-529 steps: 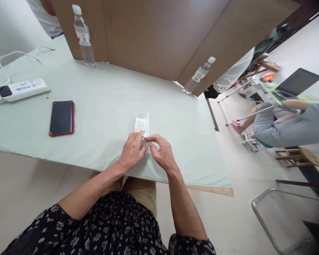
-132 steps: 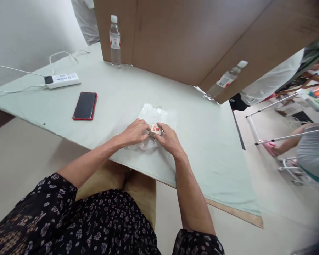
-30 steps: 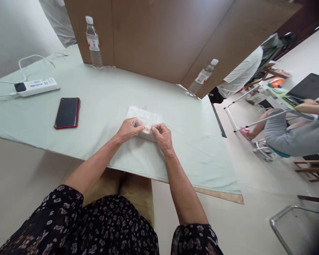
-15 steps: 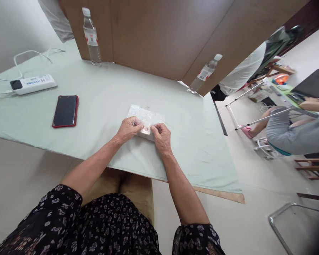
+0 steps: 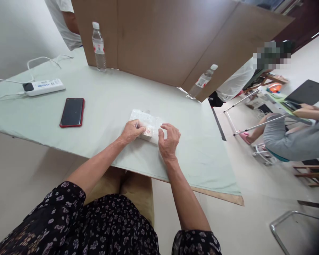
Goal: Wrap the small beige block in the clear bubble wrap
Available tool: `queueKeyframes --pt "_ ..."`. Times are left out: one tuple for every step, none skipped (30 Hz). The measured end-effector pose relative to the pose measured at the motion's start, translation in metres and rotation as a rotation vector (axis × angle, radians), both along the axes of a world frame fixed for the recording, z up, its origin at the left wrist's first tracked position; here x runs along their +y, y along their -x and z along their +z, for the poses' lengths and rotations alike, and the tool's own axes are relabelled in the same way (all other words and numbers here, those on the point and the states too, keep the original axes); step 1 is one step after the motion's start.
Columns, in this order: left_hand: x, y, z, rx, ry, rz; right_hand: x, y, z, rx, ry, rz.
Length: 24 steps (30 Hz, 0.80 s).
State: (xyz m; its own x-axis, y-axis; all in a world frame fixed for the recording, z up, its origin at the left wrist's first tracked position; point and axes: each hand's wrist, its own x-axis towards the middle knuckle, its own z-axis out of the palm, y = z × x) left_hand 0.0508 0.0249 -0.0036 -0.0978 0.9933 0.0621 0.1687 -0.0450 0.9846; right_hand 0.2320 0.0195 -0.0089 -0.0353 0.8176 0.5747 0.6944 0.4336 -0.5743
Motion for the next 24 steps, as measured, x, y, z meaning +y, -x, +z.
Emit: queueKeyframes --pt "0.0 0.0 0.0 0.0 -0.005 -0.001 -0.004 0.0 0.002 -0.074 -0.039 0.029" --pt "0.0 0.0 0.0 0.003 -0.011 0.0 -0.008 0.001 0.002 -0.147 -0.057 0.078" --pt "0.001 0.0 -0.001 0.01 -0.015 0.004 -0.011 0.003 0.002 -0.217 -0.061 0.135" --pt "0.001 0.0 -0.001 0.018 -0.018 0.01 -0.013 0.005 0.002 -0.279 -0.055 0.189" --pt "0.002 0.0 -0.002 0.026 -0.018 0.014 -0.014 0.007 0.001 -0.329 -0.046 0.23" --pt "0.002 0.0 -0.002 0.032 -0.015 0.013 -0.013 0.008 0.0 -0.367 -0.037 0.255" --pt "0.002 0.0 -0.002 0.037 -0.012 0.011 -0.013 0.01 -0.001 -0.393 -0.031 0.262" --pt "0.002 0.0 -0.002 0.039 -0.009 0.008 -0.012 0.011 -0.002 -0.415 -0.028 0.258" --pt "0.001 0.001 -0.001 0.039 -0.008 0.006 -0.011 0.012 -0.002 -0.434 -0.027 0.248" --pt "0.0 0.002 0.0 0.039 -0.009 0.005 -0.01 0.013 -0.001 -0.456 -0.029 0.239" --pt "-0.001 0.004 0.002 0.039 -0.013 0.007 -0.01 0.014 0.001 -0.48 -0.032 0.234" --pt "-0.002 0.007 0.003 0.043 -0.023 0.015 -0.009 0.014 0.002 -0.508 -0.033 0.234" --pt "-0.004 0.011 0.005 0.051 -0.032 0.022 -0.009 0.014 0.004 -0.539 -0.033 0.238" --pt "-0.005 0.016 0.005 0.066 -0.041 0.033 -0.009 0.014 0.006 -0.567 -0.032 0.245" --pt "-0.006 0.021 0.006 0.087 -0.042 0.05 -0.008 0.014 0.007 -0.593 -0.03 0.252" --pt "-0.007 0.026 0.006 0.112 -0.029 0.059 -0.007 0.015 0.008 -0.616 -0.03 0.258" --pt "-0.007 0.032 0.005 0.138 -0.009 0.073 -0.006 0.015 0.009 -0.634 -0.033 0.261" --pt "-0.007 0.038 0.005 0.17 0.013 0.09 -0.004 0.015 0.009 -0.647 -0.039 0.261" --pt "-0.008 0.043 0.006 0.213 0.036 0.106 -0.003 0.015 0.009 -0.657 -0.046 0.26" --pt "-0.008 0.048 0.007 0.259 0.064 0.125 -0.001 0.015 0.009 -0.665 -0.053 0.257" --pt "-0.008 0.052 0.009 0.306 0.1 0.138 0.0 0.016 0.009 -0.673 -0.06 0.254" --pt "-0.009 0.055 0.013 0.351 0.149 0.142 0.001 0.016 0.008 -0.68 -0.067 0.251" --pt "-0.01 0.057 0.017 0.385 0.211 0.135 0.002 0.016 0.008 -0.687 -0.073 0.247" --pt "-0.011 0.057 0.023 0.415 0.281 0.121 0.002 0.016 0.008 -0.694 -0.08 0.244"
